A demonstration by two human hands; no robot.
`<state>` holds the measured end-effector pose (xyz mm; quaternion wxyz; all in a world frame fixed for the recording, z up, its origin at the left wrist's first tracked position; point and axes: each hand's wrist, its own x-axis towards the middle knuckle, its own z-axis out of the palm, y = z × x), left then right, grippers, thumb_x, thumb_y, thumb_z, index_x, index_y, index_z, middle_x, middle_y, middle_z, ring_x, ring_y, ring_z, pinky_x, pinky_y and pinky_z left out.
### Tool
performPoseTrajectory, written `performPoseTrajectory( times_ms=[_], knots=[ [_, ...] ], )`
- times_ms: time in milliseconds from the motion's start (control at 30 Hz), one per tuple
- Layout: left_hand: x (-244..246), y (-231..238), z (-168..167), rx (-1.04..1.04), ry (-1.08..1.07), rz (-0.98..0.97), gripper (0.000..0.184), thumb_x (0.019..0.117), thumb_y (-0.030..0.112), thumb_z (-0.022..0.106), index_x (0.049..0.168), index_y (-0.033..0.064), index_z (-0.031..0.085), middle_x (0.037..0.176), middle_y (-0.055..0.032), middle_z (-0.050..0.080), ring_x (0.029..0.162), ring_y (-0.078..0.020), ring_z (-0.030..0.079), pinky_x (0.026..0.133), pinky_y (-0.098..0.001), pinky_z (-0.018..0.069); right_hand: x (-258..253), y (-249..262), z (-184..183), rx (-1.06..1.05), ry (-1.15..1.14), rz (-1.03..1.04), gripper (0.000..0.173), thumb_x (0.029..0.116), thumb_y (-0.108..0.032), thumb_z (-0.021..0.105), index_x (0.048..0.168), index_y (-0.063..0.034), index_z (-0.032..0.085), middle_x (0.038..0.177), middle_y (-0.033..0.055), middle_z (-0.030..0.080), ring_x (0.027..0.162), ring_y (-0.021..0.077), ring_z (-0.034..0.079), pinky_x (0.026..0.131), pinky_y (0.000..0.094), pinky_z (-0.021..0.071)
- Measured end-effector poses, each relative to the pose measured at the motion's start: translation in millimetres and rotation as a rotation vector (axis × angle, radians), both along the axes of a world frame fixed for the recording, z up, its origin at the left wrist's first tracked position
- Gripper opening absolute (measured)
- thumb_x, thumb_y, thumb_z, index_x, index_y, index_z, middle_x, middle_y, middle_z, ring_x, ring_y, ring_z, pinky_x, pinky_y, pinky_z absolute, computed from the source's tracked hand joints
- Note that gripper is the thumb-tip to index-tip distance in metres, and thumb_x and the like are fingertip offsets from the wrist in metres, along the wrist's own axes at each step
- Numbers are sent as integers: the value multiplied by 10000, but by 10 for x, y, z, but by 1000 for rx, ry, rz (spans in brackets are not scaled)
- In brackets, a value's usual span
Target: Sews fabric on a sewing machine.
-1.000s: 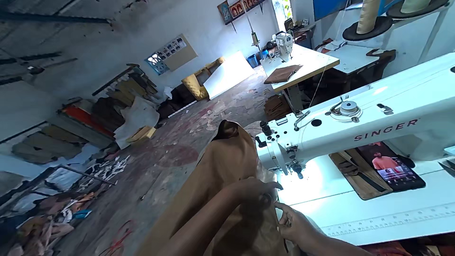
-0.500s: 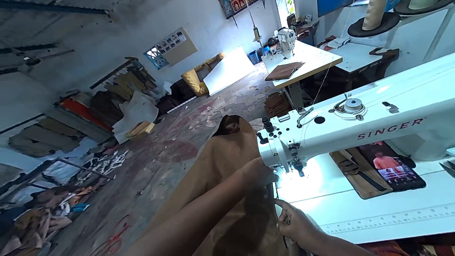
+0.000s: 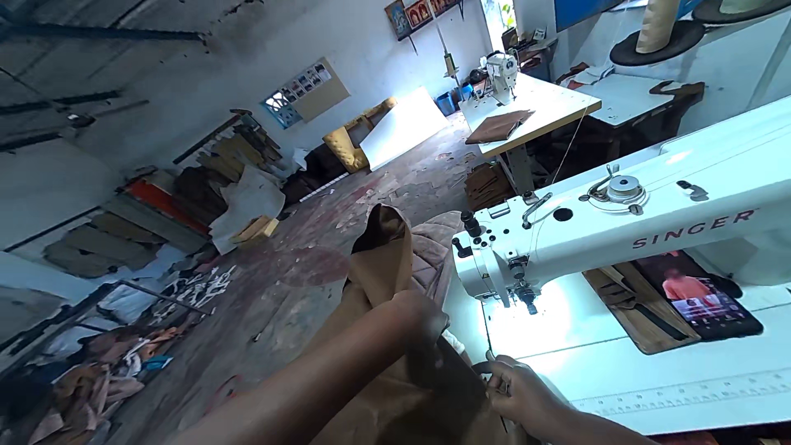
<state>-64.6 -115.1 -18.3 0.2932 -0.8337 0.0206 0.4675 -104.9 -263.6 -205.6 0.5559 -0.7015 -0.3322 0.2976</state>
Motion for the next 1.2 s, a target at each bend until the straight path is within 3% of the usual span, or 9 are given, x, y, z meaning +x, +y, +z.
performPoseTrajectory(
  times_ms=[133, 200, 367, 533, 600, 667, 800, 1033, 1200],
  knots=[
    [44, -64, -215, 38, -160, 97, 548, 962, 368, 703, 1423, 116, 550, 1255, -226, 646, 1173, -449, 619, 872, -663, 508, -25, -2, 4, -28, -1, 11, 407, 932, -59, 598, 1336, -16, 632, 1121, 164, 639, 970, 205, 615, 864, 324, 507],
    [82, -72, -309, 4, -217, 31, 519, 968, 287, 689, 1447, 153, 540, 1239, -208, 659, 1142, -437, 638, 846, -635, 532, -25, -9, 6, -41, 10, 11, 410, 936, -56, 599, 1342, -6, 618, 1129, 165, 635, 970, 202, 615, 863, 319, 509],
    [130, -24, -367, -153, -171, -338, 254, 987, 204, 659, 1198, 64, 676, 1146, -166, 679, 1100, -382, 649, 853, -575, 528, -29, -27, 6, -62, 19, 21, 412, 948, -58, 599, 1356, -2, 602, 1156, 182, 638, 993, 217, 622, 882, 332, 513],
    [134, 160, -341, -328, -24, -585, 191, 974, 100, 658, 1157, 55, 692, 1306, -146, 628, 1088, -375, 650, 860, -546, 541, -28, -17, -20, -82, -23, 32, 426, 956, -65, 581, 1378, -5, 598, 1159, 187, 636, 1011, 232, 620, 903, 338, 507],
    [112, 171, -320, -307, 4, -507, 208, 987, 98, 639, 1186, 48, 667, 1232, -164, 638, 1065, -386, 652, 860, -565, 531, -26, -15, -12, -95, -38, 35, 432, 960, -64, 574, 1387, -8, 593, 1173, 193, 632, 1027, 244, 622, 917, 346, 507],
    [109, 182, -273, -256, 16, -377, 274, 1000, 207, 651, 1235, 67, 652, 1165, -178, 665, 1069, -392, 658, 865, -588, 522, -29, -15, -8, -103, -47, 28, 432, 960, -69, 574, 1389, -18, 598, 1176, 187, 636, 1026, 239, 624, 919, 342, 508],
    [100, 123, -135, -188, 68, -275, 310, 967, 337, 691, 1152, 88, 702, 1102, -169, 688, 1048, -373, 666, 846, -601, 521, -23, -13, -14, -83, -39, 18, 413, 953, -64, 579, 1362, -26, 623, 1168, 182, 633, 1026, 228, 622, 913, 330, 509],
    [-97, -100, -15, -72, 100, -219, 238, 975, 220, 676, 1113, 27, 699, 1105, -193, 690, 1101, -407, 645, 839, -622, 512, -26, -8, -37, -84, -58, 15, 360, 936, -73, 589, 1284, -20, 666, 1149, 201, 609, 1025, 266, 617, 910, 367, 509],
    [-192, -70, -67, -120, 19, -208, 254, 1029, 95, 557, 1261, 54, 652, 1204, -217, 650, 1112, -438, 640, 838, -614, 533, -27, 4, -77, -101, -65, 1, 352, 935, -78, 586, 1271, -11, 668, 1117, 186, 619, 990, 245, 620, 890, 349, 512]
  ],
)
